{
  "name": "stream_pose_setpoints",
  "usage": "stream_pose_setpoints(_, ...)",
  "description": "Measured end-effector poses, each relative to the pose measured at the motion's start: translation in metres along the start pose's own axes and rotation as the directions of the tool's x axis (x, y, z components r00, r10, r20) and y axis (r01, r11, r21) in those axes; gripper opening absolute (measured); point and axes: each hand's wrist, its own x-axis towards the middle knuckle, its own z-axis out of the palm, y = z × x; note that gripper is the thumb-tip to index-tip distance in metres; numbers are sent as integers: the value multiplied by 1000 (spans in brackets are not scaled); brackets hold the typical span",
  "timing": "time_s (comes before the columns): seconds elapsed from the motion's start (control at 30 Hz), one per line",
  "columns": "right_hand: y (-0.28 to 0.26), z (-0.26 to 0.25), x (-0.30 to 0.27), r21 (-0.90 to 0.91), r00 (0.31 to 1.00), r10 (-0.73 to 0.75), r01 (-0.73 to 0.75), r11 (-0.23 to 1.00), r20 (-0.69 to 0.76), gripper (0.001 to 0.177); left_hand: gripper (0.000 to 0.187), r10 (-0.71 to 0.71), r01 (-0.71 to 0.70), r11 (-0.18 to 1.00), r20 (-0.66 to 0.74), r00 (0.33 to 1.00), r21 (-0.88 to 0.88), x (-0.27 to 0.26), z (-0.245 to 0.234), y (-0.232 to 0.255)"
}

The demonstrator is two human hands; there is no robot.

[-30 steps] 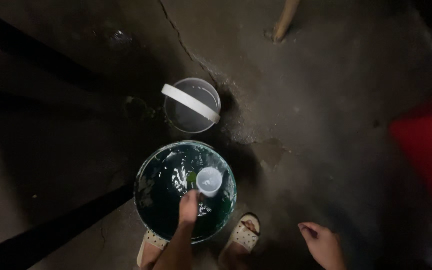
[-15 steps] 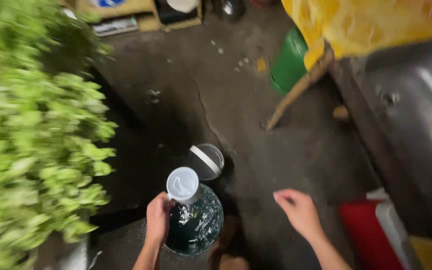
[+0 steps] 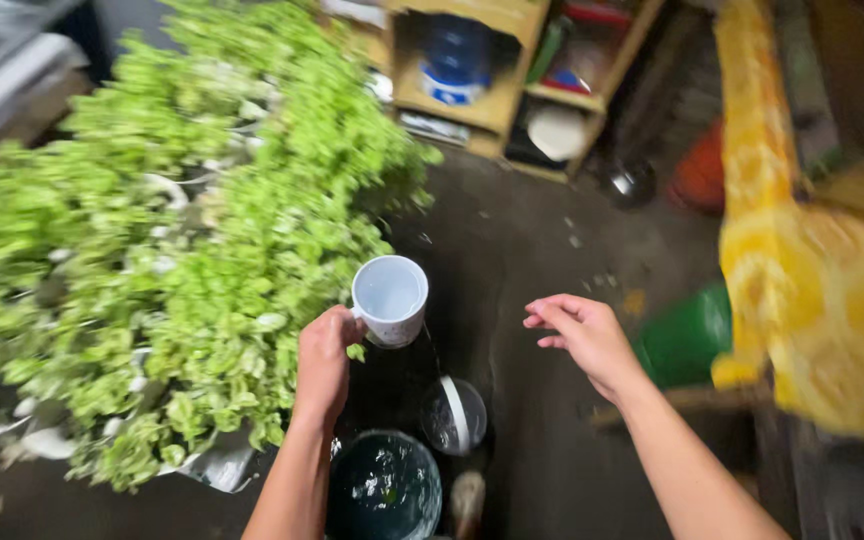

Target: The person scoops water from a bucket using a mug and pours it into individual containers holding leafy green plants. The person repeats this process across multiple plant containers arranged on a table.

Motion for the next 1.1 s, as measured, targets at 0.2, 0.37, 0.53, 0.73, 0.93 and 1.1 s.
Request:
stream_pose_setpoints(0.2, -66, 29, 84, 54, 971, 34, -48, 997, 237, 27, 31, 103, -79, 977, -113, 988, 198, 38, 9, 79)
stream_pose_setpoints(0.37, -108, 81, 146, 180, 891, 8, -101, 979, 454, 23, 31, 149, -110, 971, -181, 972, 211, 74, 19, 115)
stream_pose_setpoints(0.53, -133, 114, 211, 196, 803, 15, -164, 967, 596, 22, 28, 136, -58, 972, -341, 930, 228, 106, 40, 143)
stream_pose_setpoints(0.73, -159, 122, 288, 153, 709, 93, -275, 949, 700, 22, 33, 198, -69, 955, -451, 870, 287, 146, 71, 161)
stream_pose_setpoints(0.93, -182, 147, 352, 111, 637, 88, -266, 958, 766, 17, 39, 244, -58, 931, -499, 832, 360, 182, 93, 188)
stream_pose_setpoints(1.1, -194, 190, 379, 130, 608, 79, -293, 947, 790, 13, 43, 263, 110, 834, -564, 783, 541, 213, 101, 224)
